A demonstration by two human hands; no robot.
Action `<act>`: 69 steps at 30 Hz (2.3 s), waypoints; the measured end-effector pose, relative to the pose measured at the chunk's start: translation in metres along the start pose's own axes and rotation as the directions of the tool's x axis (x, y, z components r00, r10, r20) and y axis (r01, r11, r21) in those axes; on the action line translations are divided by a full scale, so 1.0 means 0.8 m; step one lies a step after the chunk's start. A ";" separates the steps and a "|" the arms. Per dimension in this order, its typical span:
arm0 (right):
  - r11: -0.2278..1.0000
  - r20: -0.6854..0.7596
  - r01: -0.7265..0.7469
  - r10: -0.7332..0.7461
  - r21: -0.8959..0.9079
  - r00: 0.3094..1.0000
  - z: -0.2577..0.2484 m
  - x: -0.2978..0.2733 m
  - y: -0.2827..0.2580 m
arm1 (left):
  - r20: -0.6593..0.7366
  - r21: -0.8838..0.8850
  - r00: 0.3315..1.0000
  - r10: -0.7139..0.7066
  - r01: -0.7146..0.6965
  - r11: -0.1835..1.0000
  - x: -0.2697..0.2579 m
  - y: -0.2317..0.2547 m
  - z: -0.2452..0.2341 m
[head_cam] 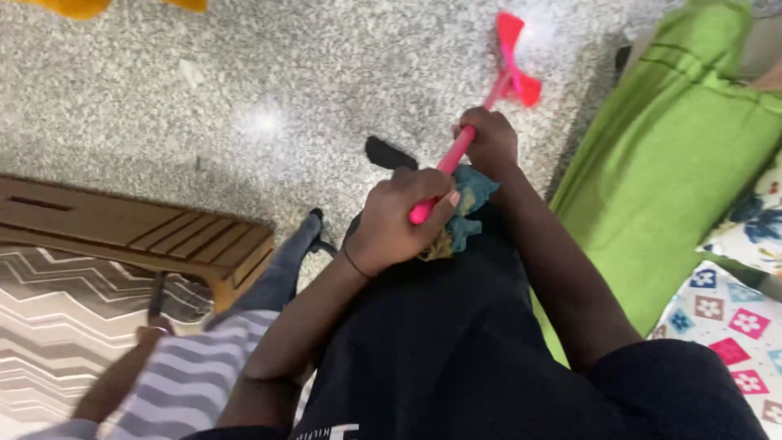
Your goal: Dusting the floor and furniture in a bedroom using a pink hand duster.
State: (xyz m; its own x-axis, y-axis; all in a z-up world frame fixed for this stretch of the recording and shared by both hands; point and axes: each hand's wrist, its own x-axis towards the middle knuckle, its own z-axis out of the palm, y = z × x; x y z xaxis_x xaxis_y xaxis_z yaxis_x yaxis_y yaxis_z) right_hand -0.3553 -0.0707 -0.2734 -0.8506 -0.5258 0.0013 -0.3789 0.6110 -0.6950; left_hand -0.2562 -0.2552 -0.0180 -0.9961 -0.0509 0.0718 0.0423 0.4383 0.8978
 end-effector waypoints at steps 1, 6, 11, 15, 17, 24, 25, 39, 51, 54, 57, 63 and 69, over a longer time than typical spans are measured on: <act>1.000 0.012 0.002 -0.002 0.001 1.000 0.025 0.015 -0.014 | -0.006 -0.002 1.000 -0.010 0.010 1.000 -0.006 -0.005 -0.018; 0.886 0.275 0.263 -0.380 0.381 0.883 0.154 0.071 -0.096 | -0.039 0.191 0.981 -0.191 0.195 0.962 -0.042 -0.016 -0.102; 0.833 0.452 0.307 -0.517 0.460 0.727 0.201 0.124 -0.226 | -0.221 0.235 0.946 -0.238 0.289 0.928 -0.074 -0.018 -0.178; 0.798 0.533 0.477 -0.602 0.369 0.595 0.185 0.158 -0.291 | -0.289 0.134 0.936 -0.201 0.247 0.960 -0.102 0.000 -0.241; 0.788 0.552 0.534 -0.605 0.307 0.574 0.169 0.177 -0.298 | -0.304 0.051 0.930 -0.205 0.231 0.972 -0.117 -0.010 -0.263; 0.767 0.386 0.642 -0.585 -0.025 0.713 0.152 0.250 -0.241 | -0.371 -0.371 0.865 -0.338 0.195 0.908 -0.105 -0.120 -0.248; 0.765 0.391 0.643 -0.585 -0.025 0.711 0.159 0.262 -0.237 | -0.373 -0.375 0.863 -0.340 0.195 0.906 -0.093 -0.129 -0.253; 0.628 0.568 0.509 -0.770 0.589 0.291 0.426 0.347 -0.336 | -0.401 0.087 0.754 -0.521 0.597 0.797 -0.001 -0.132 -0.380; 0.723 0.613 0.612 -0.651 0.320 0.448 0.334 0.384 -0.449 | -0.368 0.014 0.876 -0.312 0.341 0.940 -0.060 -0.126 -0.504; 0.728 0.585 0.663 -0.619 0.176 0.524 0.369 0.376 -0.436 | -0.377 -0.140 0.862 -0.339 0.308 0.941 -0.097 -0.171 -0.519; 0.808 0.606 0.574 -0.524 0.132 0.598 0.395 0.354 -0.468 | -0.443 -0.272 0.814 -0.376 0.278 0.921 -0.159 -0.215 -0.508; 0.741 0.595 0.616 -0.630 0.268 0.499 0.537 0.309 -0.491 | -0.570 -0.243 0.711 -0.412 0.333 0.911 -0.251 -0.254 -0.522; 0.686 0.610 0.502 -0.717 0.527 0.338 0.671 0.211 -0.546 | -0.743 -0.261 0.477 -0.469 0.439 0.860 -0.332 -0.244 -0.482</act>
State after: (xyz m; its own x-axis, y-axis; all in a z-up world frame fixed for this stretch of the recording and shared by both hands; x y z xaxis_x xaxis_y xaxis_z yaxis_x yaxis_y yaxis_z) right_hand -0.1373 -0.7438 -0.3553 0.2065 -0.9766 0.0598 -0.4942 -0.1569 -0.8551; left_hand 0.0295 -0.6730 -0.0445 -0.4382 -0.8966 -0.0644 -0.3803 0.1199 0.9171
